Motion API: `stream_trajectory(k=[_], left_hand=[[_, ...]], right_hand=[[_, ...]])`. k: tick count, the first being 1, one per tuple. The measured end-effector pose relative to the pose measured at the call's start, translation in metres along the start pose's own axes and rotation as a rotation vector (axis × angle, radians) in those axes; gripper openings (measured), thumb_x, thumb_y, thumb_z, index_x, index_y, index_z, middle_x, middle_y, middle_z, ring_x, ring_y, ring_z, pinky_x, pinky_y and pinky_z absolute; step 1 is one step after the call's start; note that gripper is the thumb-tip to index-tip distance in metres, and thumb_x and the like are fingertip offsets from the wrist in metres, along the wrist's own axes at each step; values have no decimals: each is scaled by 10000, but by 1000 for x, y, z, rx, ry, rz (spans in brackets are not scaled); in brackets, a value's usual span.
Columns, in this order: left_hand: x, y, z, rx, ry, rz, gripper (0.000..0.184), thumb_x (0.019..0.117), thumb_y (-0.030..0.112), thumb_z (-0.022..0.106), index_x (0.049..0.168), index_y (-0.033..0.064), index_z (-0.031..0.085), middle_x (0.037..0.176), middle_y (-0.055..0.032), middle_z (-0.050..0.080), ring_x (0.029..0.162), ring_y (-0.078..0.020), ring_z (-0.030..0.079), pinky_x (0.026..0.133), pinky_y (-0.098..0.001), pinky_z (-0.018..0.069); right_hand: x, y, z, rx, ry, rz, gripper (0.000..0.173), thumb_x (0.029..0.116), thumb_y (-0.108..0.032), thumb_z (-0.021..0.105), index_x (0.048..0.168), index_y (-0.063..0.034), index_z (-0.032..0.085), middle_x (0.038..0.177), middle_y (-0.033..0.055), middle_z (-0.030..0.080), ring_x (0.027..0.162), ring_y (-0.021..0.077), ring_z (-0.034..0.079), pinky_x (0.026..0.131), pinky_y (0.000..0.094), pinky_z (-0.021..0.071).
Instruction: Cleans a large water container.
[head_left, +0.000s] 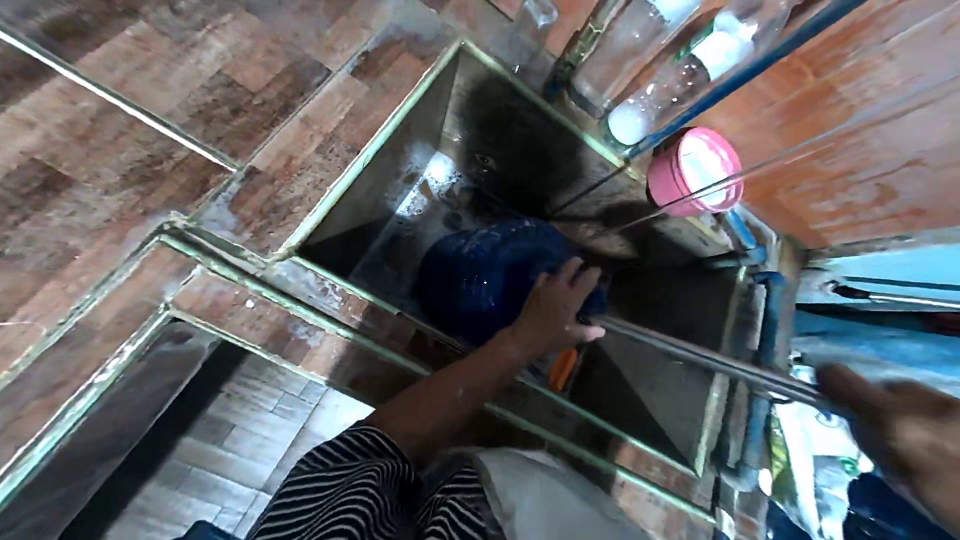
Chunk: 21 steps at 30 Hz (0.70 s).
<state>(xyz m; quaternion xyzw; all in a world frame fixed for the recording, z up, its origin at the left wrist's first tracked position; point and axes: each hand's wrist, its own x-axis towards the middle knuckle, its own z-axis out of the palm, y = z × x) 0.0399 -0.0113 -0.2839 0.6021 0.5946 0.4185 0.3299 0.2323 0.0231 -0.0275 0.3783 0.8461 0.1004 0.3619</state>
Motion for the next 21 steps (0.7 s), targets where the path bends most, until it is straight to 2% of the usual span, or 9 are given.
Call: stream_trajectory(k=[2,4,8,10,12,13,15,18,21], left_hand=[[-4,-4,19,-53,-34,51,724,859,248,811,1457,-27,510,1484,-253,509,1351,-384,516,1139,-516,376],[-3,-15,37,-68,-39,175,593,852,169,789,1361,-53,580,1382,-230,604,1325,-363,546,1173,-467,359],[4,-10,62,-58,-22,297,560,818,164,826,1306,-38,639,1310,-257,640,1267,-396,591,1141,-499,390],[0,12,54,-144,-74,102,483,893,192,763,1299,-41,646,1321,-285,608,1265,-409,576,1105,-501,420],[-11,34,42,-396,-236,-249,413,1038,303,593,1194,-76,645,1182,-241,653,1111,-331,641,967,-471,505],[-12,38,38,-618,-401,-480,546,1100,402,440,1250,-102,589,1176,-248,646,1072,-322,640,945,-477,504],[-12,30,55,-1080,-516,-839,867,1052,659,242,1444,-89,440,1300,-292,614,1160,-381,638,983,-532,507],[0,41,69,-1527,-299,-1102,768,1036,613,417,1532,31,350,1444,-267,496,1273,-376,552,1033,-512,481],[18,47,76,-1614,-143,-1133,519,1057,403,507,1427,44,443,1315,-193,544,1130,-279,578,956,-419,503]], right_hand=[[43,-21,-9,74,-161,-71,367,976,-81,615,1331,11,584,1009,326,681,916,556,676,737,684,514],[83,-35,-13,54,-416,-66,372,1051,-204,559,1380,-30,541,1181,287,659,1104,507,641,896,657,492],[107,-36,35,90,-438,26,459,1085,-355,505,1400,-30,577,1233,327,653,1166,528,622,955,687,468],[102,-41,69,141,-304,82,435,1078,-314,523,1345,23,593,1155,356,672,1090,567,647,901,709,488],[95,-47,94,178,-231,105,395,1067,-286,536,1254,50,624,1047,348,697,1006,571,674,832,707,506],[94,-47,101,206,-227,86,377,1057,-279,553,1213,54,637,1011,338,704,986,564,681,820,704,507],[93,-43,102,284,-267,24,352,1044,-272,576,1204,35,640,1013,317,708,1001,544,680,853,695,502],[90,-28,125,536,-19,-109,302,981,-247,676,1077,38,708,878,286,716,862,513,706,767,699,524],[87,-39,153,860,229,-32,314,970,-207,663,1106,73,707,914,256,725,834,420,715,772,635,550]])
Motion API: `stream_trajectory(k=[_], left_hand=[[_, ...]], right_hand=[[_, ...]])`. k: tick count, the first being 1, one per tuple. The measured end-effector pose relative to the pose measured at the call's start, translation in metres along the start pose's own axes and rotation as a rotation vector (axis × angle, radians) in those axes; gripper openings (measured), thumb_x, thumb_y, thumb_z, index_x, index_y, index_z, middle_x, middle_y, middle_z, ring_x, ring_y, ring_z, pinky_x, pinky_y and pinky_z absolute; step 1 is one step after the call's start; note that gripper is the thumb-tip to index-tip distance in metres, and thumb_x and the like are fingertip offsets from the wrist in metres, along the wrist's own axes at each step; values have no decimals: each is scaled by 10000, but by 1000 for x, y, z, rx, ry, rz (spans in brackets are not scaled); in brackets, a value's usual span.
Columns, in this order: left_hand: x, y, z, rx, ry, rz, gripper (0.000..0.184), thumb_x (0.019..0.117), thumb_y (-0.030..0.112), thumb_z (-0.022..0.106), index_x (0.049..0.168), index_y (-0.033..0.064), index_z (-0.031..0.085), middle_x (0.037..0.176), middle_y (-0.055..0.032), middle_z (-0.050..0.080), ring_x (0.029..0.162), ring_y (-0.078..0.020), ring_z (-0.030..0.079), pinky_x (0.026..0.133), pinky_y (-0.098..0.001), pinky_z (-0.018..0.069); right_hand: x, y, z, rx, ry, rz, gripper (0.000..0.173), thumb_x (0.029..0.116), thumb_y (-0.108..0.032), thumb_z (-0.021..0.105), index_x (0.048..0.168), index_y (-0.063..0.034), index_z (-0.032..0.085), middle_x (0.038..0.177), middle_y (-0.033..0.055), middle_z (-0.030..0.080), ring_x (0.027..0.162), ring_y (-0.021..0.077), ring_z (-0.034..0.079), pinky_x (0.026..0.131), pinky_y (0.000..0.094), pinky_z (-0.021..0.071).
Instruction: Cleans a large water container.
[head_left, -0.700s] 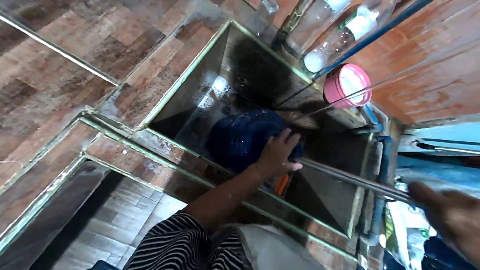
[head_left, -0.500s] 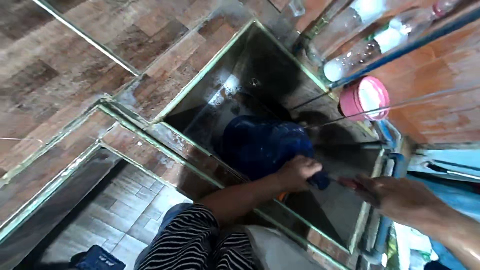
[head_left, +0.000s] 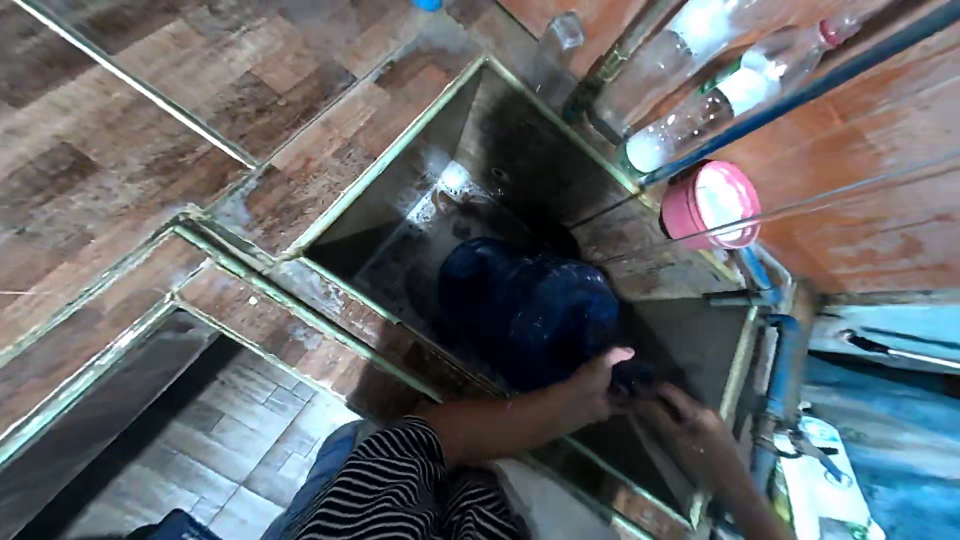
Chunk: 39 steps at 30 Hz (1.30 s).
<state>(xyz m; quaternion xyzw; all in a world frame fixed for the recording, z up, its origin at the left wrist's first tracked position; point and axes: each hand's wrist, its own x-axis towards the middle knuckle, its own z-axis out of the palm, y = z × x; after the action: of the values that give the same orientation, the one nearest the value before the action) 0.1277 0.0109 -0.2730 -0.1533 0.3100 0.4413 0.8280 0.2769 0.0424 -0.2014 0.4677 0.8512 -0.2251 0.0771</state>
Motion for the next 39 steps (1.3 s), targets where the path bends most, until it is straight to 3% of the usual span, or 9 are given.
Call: stream_trajectory(k=[5,9,14,19,24,30,35,37,39], left_hand=[[51,4,-33,15,15,209,365,1054,315,499,1305,52,534,1140,-132,591,983,-214,582,843,-405,513],[36,23,-57,-9,198,250,447,1048,312,550,1379,12,521,1284,-201,573,1118,-283,567,942,-475,486],[26,46,-74,-263,-65,538,457,1097,446,309,1107,67,564,834,-86,670,731,-190,676,663,-351,588],[19,48,-80,-5,230,346,638,1051,502,506,1444,0,474,1358,-244,558,1197,-336,577,983,-517,494],[11,56,-86,-75,164,436,417,1068,369,478,1322,46,546,1150,-146,606,988,-226,595,847,-414,517],[24,41,-80,-110,136,439,695,1065,602,328,1492,62,427,1383,-224,533,1198,-321,564,957,-508,505],[15,30,-74,55,338,289,556,1004,303,656,1386,-68,495,1355,-272,540,1217,-355,546,1011,-515,466],[4,39,-81,-5,283,351,410,1002,231,636,1300,-40,559,1189,-217,604,1039,-291,593,896,-457,512],[-5,48,-87,-96,109,487,329,1071,325,455,1156,32,579,932,-115,627,796,-196,626,716,-365,551]], right_hand=[[17,-42,65,-220,-95,410,441,1084,-251,495,1420,32,535,1175,315,685,1057,509,682,901,688,512],[45,-86,71,-341,-368,370,422,1093,-295,471,1365,16,556,1188,265,696,1125,437,682,960,602,517],[64,-75,81,753,-41,294,300,1106,-179,411,987,-35,645,630,-63,540,472,-9,446,437,166,402],[51,-87,91,-163,-171,297,463,1112,-326,424,1408,3,559,1105,283,713,1016,454,707,899,627,531],[61,-114,52,-457,-352,228,495,1094,-415,453,1456,-92,548,1199,267,699,1147,479,658,995,639,478],[23,-93,59,-529,-121,181,459,1106,-287,446,1432,29,521,1149,301,693,985,489,710,850,636,550],[56,-90,86,-220,-420,308,436,1098,-310,461,1391,-4,564,1237,244,680,1134,402,674,987,573,513],[66,-85,84,275,-372,288,326,1110,-211,435,1185,19,655,939,164,667,801,234,634,749,381,542],[71,-88,91,1052,-354,395,402,1135,-252,288,905,-89,576,560,-51,447,394,-1,371,371,143,339]])
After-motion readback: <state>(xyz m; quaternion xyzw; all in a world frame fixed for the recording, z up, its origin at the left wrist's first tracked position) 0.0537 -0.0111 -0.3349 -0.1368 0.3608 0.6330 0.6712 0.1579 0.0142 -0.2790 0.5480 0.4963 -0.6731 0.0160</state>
